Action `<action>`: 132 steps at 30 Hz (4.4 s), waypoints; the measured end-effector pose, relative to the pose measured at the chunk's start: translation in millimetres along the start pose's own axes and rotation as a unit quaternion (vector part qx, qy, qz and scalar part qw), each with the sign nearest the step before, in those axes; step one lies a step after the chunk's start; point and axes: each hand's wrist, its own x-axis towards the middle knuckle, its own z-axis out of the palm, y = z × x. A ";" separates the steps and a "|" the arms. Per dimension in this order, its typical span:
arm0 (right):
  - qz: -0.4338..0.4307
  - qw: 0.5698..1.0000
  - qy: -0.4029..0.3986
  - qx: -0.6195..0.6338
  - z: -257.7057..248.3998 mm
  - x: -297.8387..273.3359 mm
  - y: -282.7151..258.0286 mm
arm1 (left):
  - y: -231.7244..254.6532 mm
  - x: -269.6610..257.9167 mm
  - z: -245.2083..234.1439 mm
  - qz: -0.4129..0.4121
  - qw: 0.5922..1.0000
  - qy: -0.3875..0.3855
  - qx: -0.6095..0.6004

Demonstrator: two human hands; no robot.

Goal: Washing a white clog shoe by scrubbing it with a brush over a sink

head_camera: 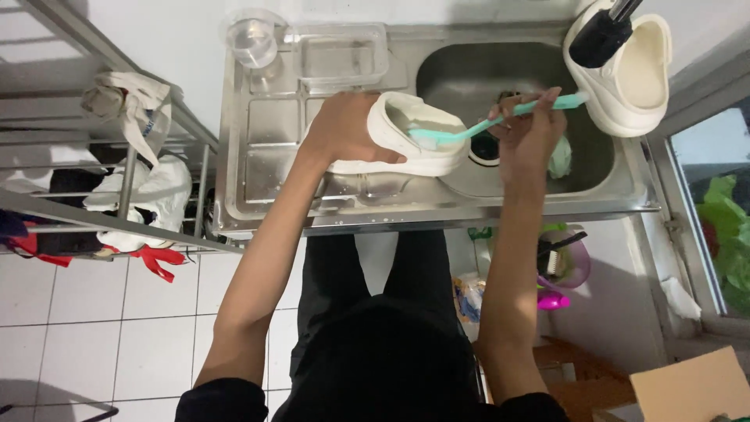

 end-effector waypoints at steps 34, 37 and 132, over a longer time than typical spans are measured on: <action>-0.005 0.998 0.004 -0.061 44.8 -12.3 -1.6 | -27.1 -1.9 13.7 0.064 0.997 0.011 0.031; -0.017 0.989 -0.004 -0.148 88.6 -37.6 -7.0 | -20.7 -2.3 12.4 0.056 0.998 0.006 0.029; 0.180 0.972 0.143 0.041 19.8 20.9 18.4 | -49.9 -45.0 11.7 -0.047 0.999 0.009 0.027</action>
